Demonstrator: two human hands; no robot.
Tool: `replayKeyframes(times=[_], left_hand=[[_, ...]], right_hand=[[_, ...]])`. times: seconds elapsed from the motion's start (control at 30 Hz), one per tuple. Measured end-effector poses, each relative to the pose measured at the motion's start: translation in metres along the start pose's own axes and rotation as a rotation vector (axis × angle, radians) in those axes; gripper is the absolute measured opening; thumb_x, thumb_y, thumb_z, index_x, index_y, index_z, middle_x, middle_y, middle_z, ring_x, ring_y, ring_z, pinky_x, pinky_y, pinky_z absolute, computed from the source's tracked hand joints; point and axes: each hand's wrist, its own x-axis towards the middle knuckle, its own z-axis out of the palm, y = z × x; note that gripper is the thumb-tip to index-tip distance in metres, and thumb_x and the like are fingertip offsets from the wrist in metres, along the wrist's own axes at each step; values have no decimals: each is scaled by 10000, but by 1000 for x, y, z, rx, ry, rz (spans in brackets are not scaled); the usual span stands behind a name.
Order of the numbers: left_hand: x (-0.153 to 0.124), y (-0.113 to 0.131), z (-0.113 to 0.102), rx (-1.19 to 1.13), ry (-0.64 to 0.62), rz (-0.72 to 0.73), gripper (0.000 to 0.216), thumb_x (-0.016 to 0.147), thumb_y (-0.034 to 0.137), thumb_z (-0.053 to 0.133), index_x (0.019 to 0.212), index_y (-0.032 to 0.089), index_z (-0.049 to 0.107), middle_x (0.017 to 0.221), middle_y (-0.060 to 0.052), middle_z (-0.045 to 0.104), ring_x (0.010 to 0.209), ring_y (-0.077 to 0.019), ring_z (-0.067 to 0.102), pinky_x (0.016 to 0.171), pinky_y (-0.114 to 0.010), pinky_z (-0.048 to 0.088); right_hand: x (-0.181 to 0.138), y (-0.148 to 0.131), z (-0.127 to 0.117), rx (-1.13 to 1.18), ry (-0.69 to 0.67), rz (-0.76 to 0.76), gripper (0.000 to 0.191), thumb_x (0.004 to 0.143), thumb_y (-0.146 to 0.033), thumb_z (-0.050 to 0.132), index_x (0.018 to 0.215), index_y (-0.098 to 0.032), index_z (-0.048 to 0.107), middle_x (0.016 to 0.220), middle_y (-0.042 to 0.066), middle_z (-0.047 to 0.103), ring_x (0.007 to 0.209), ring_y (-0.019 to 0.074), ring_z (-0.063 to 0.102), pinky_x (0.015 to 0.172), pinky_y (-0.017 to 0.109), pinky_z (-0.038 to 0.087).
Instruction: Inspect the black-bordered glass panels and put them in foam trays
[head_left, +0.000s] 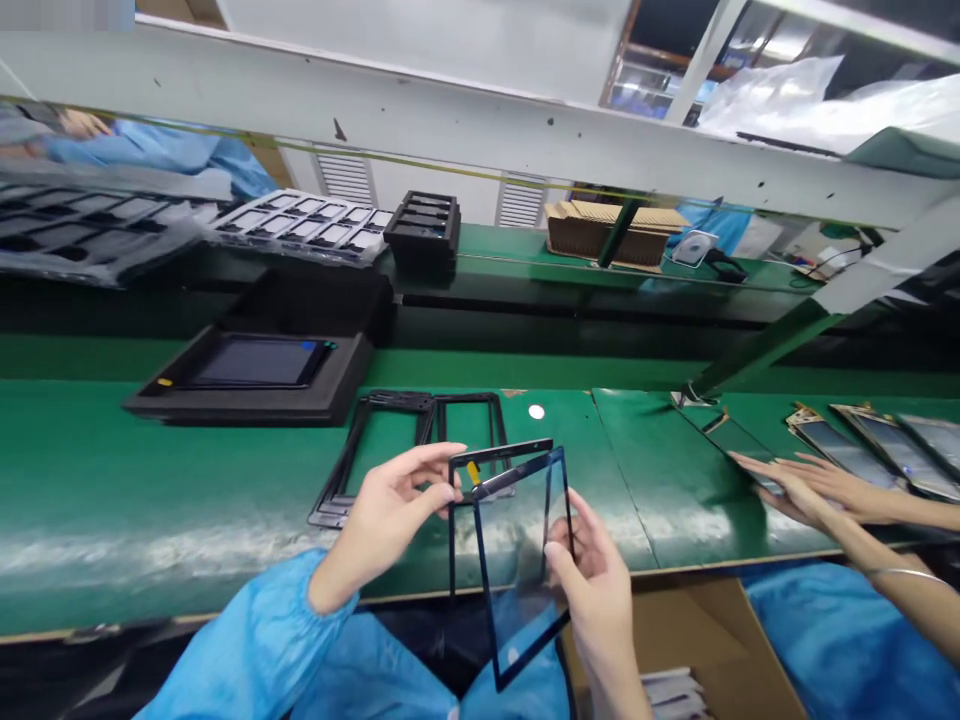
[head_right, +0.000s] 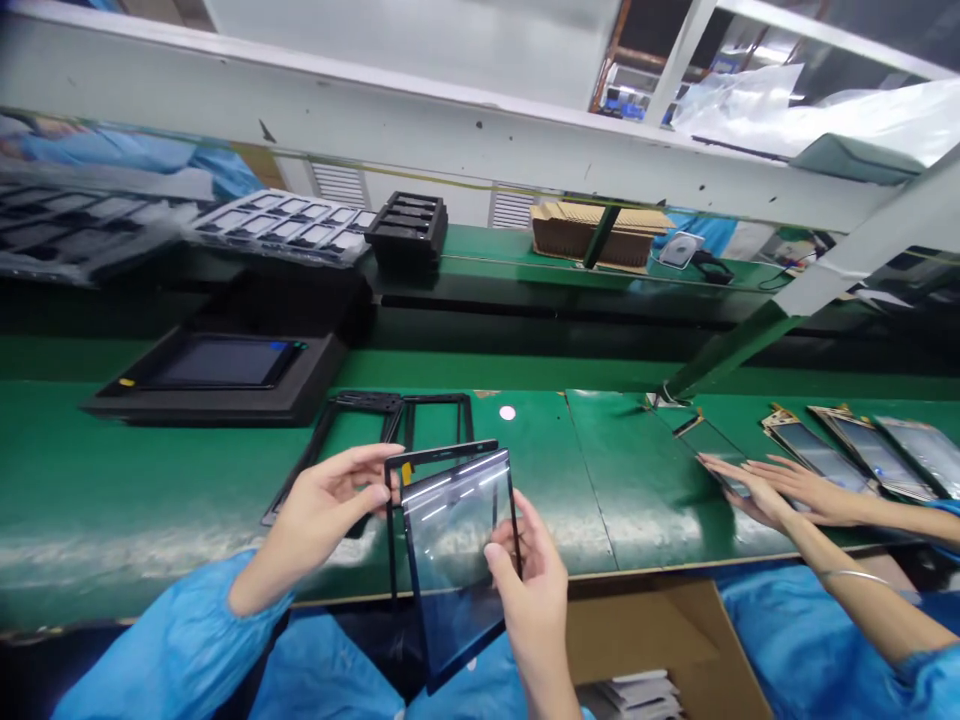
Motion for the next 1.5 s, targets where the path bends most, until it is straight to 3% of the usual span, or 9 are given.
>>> replayKeyframes(times=[0.23,0.47,0.9,1.2,1.5], left_hand=[[-4,-1,4,1,-30,-10,307,837,246,872,1143,253,855,887,-38,808,759,-172,754,654,-221,631],[-6,-8,8,-49,-58,-27,364,830,307,893,1178,215,842,836,-51,789,710,-177,718,612,-245,634],[-5,-24,12,-125,-35,-46,414,830,290,905,1219,172,826,818,-58,781,673,-163,727,595,-240,641],[-4,-26,14,-220,-34,-81,406,836,270,915,1228,233,817,913,-55,817,791,-188,794,583,-212,649],[-4,-24,17,-165,4,-124,492,818,329,919,1271,187,787,957,-103,842,866,-252,833,567,-213,642]], right_hand=[[0,1,2,2,-2,25,586,822,-362,889,1358,-217,701,858,21,731,707,180,666,604,268,572],[-6,-6,8,-14,8,20,593,841,-292,863,1402,-245,678,919,12,729,778,153,662,698,239,576],[-12,-2,3,-105,26,74,634,870,-338,839,1466,-228,654,978,42,711,788,164,668,651,251,593],[-14,-10,12,-75,38,103,675,852,-358,839,1482,-231,631,945,20,684,722,148,615,537,213,551],[-18,1,11,-198,40,41,639,919,-376,763,1522,-241,603,963,37,708,767,171,653,606,256,575]])
